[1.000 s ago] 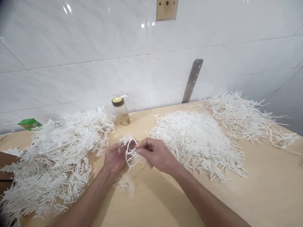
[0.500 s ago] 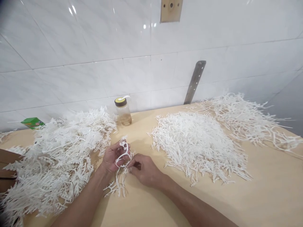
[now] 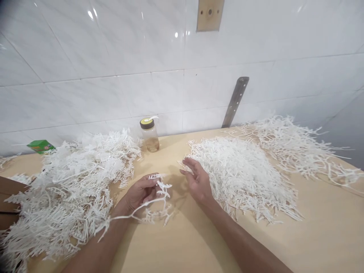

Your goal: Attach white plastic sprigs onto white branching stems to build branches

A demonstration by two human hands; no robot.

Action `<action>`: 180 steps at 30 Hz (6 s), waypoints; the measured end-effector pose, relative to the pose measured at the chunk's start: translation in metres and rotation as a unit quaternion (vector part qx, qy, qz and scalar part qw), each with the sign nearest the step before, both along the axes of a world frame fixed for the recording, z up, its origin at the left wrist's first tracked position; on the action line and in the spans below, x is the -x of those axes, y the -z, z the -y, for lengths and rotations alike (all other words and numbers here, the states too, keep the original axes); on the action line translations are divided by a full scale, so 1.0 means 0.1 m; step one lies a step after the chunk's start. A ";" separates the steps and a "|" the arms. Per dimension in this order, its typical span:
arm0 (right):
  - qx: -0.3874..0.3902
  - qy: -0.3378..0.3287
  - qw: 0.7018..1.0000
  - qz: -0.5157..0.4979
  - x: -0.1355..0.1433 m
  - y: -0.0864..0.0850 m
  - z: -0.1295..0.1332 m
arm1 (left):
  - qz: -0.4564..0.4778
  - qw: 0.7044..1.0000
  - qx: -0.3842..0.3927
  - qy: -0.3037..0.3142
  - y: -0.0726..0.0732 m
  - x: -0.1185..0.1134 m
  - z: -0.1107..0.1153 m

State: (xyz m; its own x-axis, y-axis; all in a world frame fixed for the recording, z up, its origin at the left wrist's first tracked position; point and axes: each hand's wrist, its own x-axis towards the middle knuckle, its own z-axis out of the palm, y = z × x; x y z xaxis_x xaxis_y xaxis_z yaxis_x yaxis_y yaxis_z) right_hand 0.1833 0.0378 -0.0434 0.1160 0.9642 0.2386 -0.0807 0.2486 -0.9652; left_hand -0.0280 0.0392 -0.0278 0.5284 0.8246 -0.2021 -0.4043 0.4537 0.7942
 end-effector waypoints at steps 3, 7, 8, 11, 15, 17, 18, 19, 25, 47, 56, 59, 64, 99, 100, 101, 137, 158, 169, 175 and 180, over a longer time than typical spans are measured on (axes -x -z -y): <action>-0.002 -0.072 0.997 0.003 0.13 0.00 0.12 | -0.020 0.999 -0.020 0.023 0.01 0.02 0.00; 0.061 -0.136 0.989 -0.021 0.31 0.08 0.25 | 0.085 0.996 -0.014 -0.033 -0.03 0.12 0.00; 0.088 -0.151 0.983 -0.051 0.36 0.08 0.29 | 0.117 0.992 -0.010 -0.038 -0.04 0.15 0.00; 0.160 -0.209 0.951 -0.161 0.51 0.06 0.44 | 0.161 0.987 -0.006 -0.016 -0.10 0.21 0.01; 0.187 -0.279 0.931 -0.145 0.65 0.01 0.68 | 0.131 0.991 -0.012 -0.022 -0.14 0.18 0.02; 0.134 -0.281 0.949 -0.044 0.68 0.02 0.75 | 0.102 0.994 0.006 -0.032 -0.12 0.14 0.01; 0.090 -0.269 0.959 0.013 0.68 0.03 0.76 | 0.087 0.996 0.017 -0.034 -0.10 0.12 0.01; 0.042 -0.255 0.964 0.065 0.67 0.05 0.74 | 0.073 0.996 0.026 -0.034 -0.08 0.10 0.01; -0.087 -0.107 0.966 0.220 0.32 0.15 0.26 | 0.069 0.995 0.033 -0.065 -0.01 0.06 -0.01; 0.131 -0.281 0.949 0.062 -0.19 -0.19 -0.03 | -0.103 0.993 -0.042 -0.035 0.09 -0.41 0.15; 0.121 -0.261 0.958 0.021 -0.23 -0.07 -0.07 | -0.195 0.969 -0.130 -0.073 0.06 -0.43 0.16; 0.118 -0.249 0.961 0.006 -0.20 -0.03 -0.08 | -0.204 0.967 -0.137 -0.070 0.04 -0.45 0.17; 0.129 -0.244 0.961 -0.021 -0.15 0.08 -0.08 | -0.194 0.972 -0.125 -0.042 0.05 -0.45 0.16; 0.084 -0.267 0.960 0.010 -0.19 0.10 -0.10 | -0.210 0.975 -0.054 -0.045 0.03 -0.35 0.08; 0.082 -0.262 0.961 0.013 -0.19 0.09 -0.10 | -0.207 0.976 -0.053 -0.049 0.02 -0.36 0.08; 0.081 -0.257 0.963 0.016 -0.19 0.09 -0.10 | -0.204 0.976 -0.058 -0.056 0.02 -0.37 0.09; 0.107 -0.274 0.952 0.088 -0.20 0.00 -0.07 | -0.253 0.952 -0.136 -0.103 0.01 -0.43 0.15; -0.092 -0.157 0.915 0.361 -0.19 -0.14 0.01 | -0.287 0.949 -0.129 -0.036 0.01 -0.39 0.13; -0.158 0.134 0.890 0.406 -0.28 0.02 -0.15 | -0.273 0.944 -0.133 -0.126 0.08 -0.47 0.17; -0.114 0.101 0.920 0.362 -0.23 -0.15 -0.06 | -0.265 0.942 -0.134 -0.157 0.14 -0.47 0.14; 0.015 -0.092 0.949 0.301 -0.09 -0.22 0.07 | -0.244 0.944 -0.145 -0.170 0.18 -0.47 0.13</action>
State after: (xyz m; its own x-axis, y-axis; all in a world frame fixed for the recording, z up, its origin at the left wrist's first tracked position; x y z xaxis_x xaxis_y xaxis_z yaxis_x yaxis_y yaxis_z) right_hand 0.1924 0.0310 -0.0211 -0.2037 0.9624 0.1796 0.4490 0.2549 -0.8564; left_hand 0.0191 0.0264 -0.0456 0.1253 0.9879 -0.0916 -0.0414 0.0975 0.9944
